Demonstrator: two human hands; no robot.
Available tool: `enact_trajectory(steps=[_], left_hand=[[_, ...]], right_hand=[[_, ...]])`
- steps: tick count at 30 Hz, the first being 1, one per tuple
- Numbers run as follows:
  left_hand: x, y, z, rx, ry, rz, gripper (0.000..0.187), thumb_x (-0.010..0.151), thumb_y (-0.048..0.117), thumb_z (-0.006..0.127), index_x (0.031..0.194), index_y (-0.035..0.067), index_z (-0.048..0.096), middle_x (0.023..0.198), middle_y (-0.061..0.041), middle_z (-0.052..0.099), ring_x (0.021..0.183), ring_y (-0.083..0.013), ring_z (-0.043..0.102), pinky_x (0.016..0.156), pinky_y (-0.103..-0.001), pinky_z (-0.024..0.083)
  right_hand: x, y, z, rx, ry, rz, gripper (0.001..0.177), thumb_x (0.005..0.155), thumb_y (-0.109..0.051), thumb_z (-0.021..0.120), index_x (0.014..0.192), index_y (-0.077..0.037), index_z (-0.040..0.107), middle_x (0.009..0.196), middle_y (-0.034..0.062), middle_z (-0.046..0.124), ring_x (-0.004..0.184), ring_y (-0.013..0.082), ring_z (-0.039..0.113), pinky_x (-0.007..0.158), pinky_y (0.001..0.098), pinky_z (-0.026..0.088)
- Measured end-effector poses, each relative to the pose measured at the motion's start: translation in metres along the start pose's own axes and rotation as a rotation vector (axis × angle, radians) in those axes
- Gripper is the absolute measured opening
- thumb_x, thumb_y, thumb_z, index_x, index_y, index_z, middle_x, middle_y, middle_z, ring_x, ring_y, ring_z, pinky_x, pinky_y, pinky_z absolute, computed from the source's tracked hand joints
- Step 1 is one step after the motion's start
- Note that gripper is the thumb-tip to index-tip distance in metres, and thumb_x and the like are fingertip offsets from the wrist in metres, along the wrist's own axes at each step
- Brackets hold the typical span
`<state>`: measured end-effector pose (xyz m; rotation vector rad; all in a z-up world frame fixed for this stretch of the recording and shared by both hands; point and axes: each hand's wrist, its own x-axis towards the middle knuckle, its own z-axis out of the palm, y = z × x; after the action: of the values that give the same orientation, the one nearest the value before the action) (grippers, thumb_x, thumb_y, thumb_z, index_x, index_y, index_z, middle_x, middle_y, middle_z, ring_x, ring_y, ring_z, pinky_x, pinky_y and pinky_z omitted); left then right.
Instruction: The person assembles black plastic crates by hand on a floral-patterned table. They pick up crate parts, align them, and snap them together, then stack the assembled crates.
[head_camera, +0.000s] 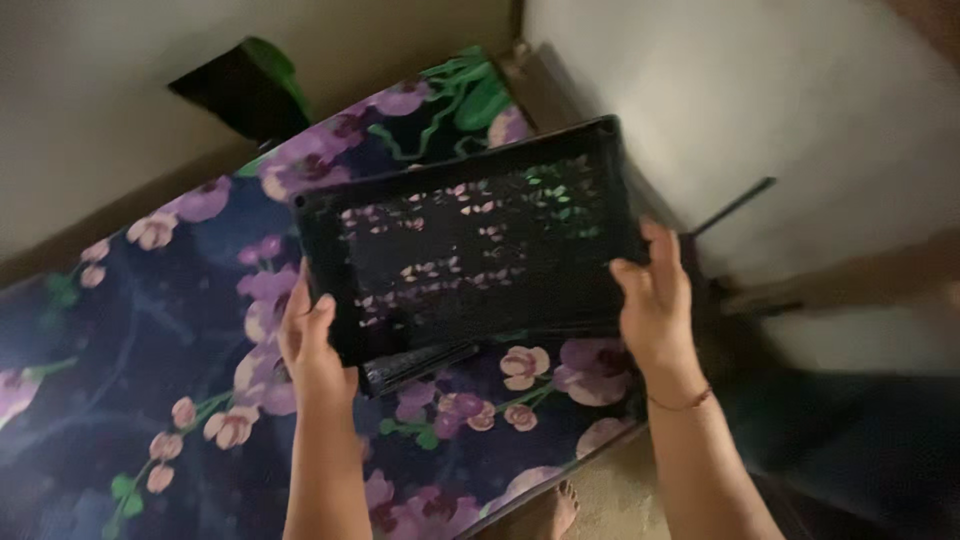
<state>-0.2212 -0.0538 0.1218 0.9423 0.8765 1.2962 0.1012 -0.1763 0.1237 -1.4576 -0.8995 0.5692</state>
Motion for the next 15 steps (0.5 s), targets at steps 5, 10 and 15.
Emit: enact_trajectory(steps=[5,10,15], left_hand=[[-0.009,-0.004,-0.072,0.008,0.227,-0.019,0.060,0.090,0.011,0.065,0.148,0.000,0.054,0.137,-0.009,0.062,0.126,-0.0198,0.059,0.110,-0.034,0.045],[-0.020,-0.055,-0.154,0.292,0.264,0.021,0.051,0.095,0.001,0.062,0.146,0.001,0.055,0.139,-0.005,0.062,0.126,-0.0157,0.059,0.109,-0.030,0.043],[-0.037,-0.138,-0.219,0.409,0.318,-0.078,0.056,0.096,0.002,0.067,0.150,0.000,0.054,0.139,-0.009,0.061,0.115,-0.0176,0.057,0.099,-0.030,0.045]], right_hand=[[-0.018,0.000,0.061,-0.432,-0.065,-0.270,0.050,0.089,-0.001,0.063,0.137,0.006,0.051,0.130,0.0231,0.056,0.121,0.0373,0.056,0.109,0.0410,0.045],[-0.044,0.059,0.102,-0.367,-0.217,-0.294,0.055,0.094,-0.006,0.062,0.146,0.004,0.049,0.144,0.0248,0.055,0.134,0.0413,0.055,0.112,0.0446,0.046],[-0.062,0.169,0.130,-0.442,-0.339,-0.044,0.058,0.095,-0.015,0.063,0.148,0.002,0.049,0.148,0.0240,0.053,0.133,0.0406,0.055,0.106,0.0439,0.047]])
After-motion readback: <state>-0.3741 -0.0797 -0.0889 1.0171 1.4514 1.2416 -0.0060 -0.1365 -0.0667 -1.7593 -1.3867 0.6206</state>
